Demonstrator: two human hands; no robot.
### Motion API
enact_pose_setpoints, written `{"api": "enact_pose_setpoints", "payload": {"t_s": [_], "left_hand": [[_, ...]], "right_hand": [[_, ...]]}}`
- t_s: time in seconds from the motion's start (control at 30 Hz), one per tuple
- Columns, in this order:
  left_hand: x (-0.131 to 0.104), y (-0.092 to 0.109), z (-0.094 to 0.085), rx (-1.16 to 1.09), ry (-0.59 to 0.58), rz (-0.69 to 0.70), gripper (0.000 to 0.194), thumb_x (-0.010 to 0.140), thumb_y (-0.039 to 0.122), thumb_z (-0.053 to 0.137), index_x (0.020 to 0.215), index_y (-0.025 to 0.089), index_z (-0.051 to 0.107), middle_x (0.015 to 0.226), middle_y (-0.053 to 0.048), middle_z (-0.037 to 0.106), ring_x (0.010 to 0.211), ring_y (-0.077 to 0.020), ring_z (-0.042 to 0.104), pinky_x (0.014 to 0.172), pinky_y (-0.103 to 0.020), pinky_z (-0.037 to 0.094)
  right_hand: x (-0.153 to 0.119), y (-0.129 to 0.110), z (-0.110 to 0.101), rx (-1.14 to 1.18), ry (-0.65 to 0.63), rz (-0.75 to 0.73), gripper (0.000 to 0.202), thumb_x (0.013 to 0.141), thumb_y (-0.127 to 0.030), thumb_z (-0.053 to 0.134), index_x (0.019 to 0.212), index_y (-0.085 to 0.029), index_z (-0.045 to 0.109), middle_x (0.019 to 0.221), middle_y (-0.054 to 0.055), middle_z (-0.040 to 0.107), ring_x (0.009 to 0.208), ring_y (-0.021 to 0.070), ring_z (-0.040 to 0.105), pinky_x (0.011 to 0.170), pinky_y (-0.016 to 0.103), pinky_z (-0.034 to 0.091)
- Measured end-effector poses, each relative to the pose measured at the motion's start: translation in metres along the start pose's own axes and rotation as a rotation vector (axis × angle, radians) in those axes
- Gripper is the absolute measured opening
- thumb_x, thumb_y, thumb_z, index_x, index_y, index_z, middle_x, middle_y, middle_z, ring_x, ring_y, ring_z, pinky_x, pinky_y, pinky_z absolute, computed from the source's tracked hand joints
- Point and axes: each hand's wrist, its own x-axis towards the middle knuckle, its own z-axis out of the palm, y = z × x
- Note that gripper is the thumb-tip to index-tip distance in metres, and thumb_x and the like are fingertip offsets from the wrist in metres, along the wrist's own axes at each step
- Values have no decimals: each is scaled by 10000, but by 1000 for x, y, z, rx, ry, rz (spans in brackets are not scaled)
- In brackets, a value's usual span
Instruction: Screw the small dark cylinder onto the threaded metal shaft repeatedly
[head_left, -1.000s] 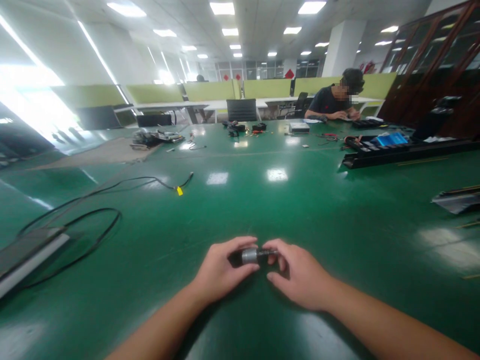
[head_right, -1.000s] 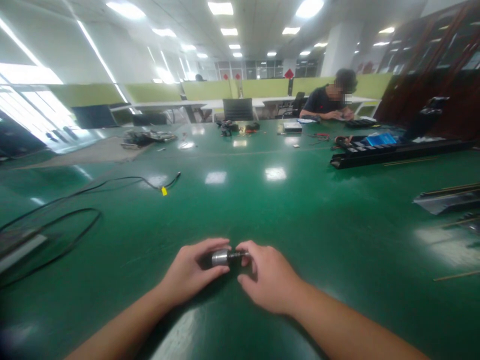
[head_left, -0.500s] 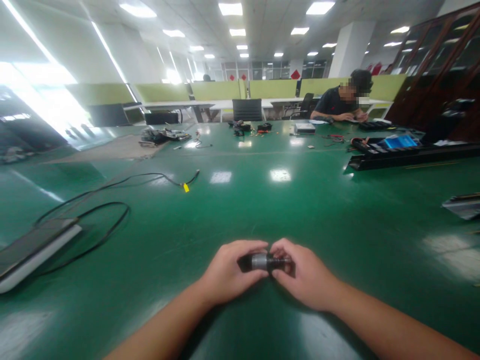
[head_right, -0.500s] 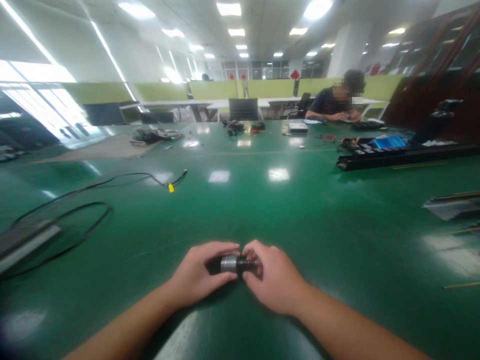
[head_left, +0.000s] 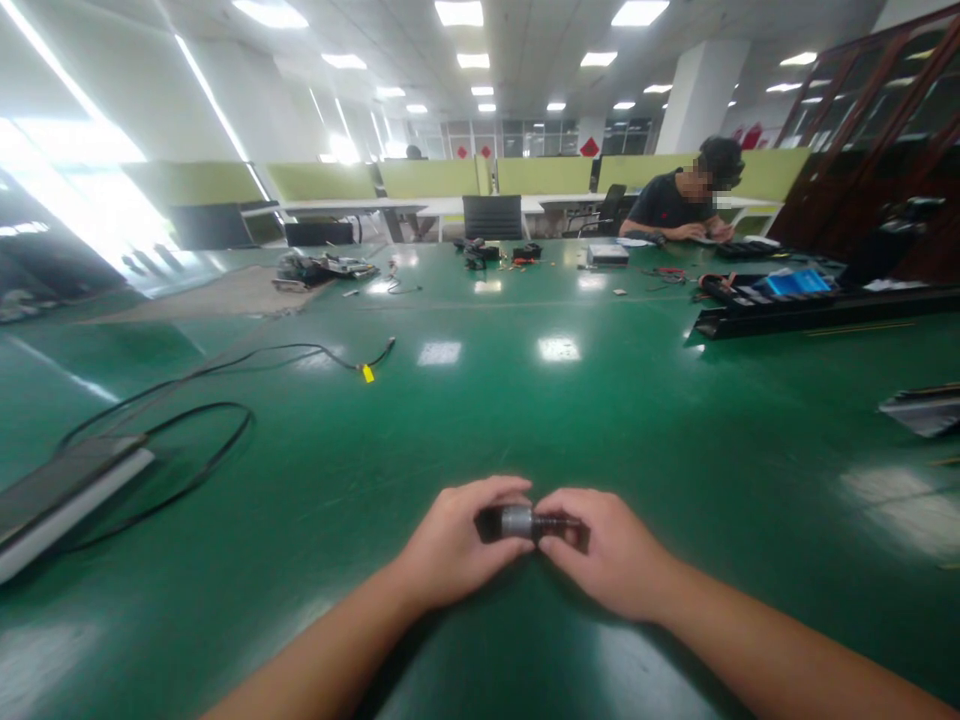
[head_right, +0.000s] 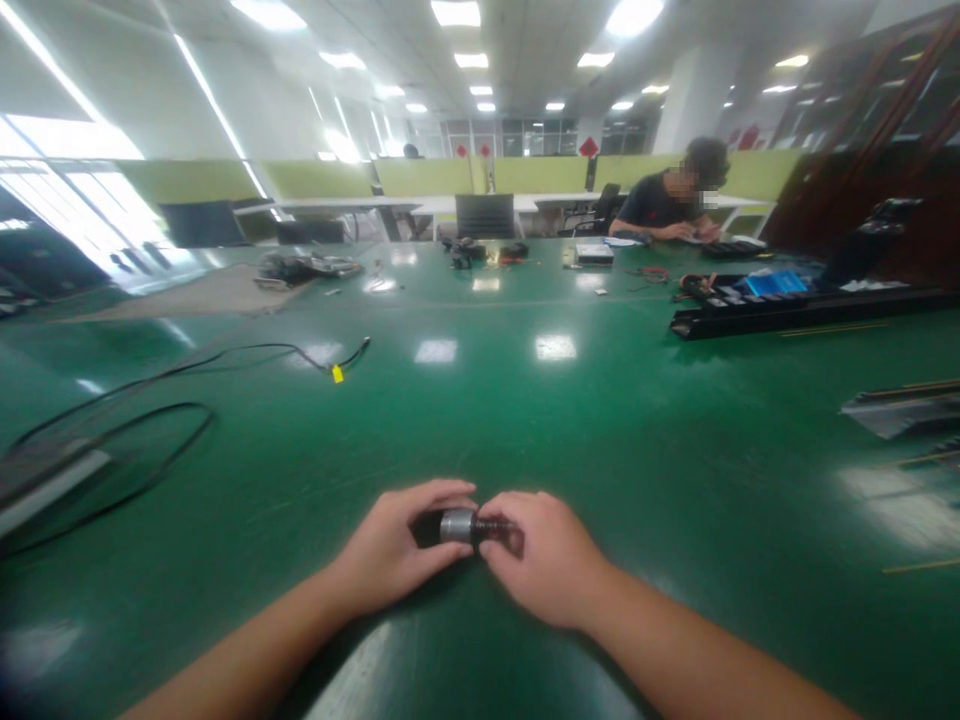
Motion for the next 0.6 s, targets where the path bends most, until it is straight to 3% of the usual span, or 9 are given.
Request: {"api": "enact_pose_setpoints", "payload": {"t_s": [0.6], "left_hand": [[-1,9,3,35,43,16,332,748,240,763,1071,236,685,1034,5,731,933,-156,687,865,-244,528]], "right_hand": [[0,4,-1,25,33,-44,99,788,-170,693,870,-224,707,787,-19,685,715,143,599,663,247,412]]}}
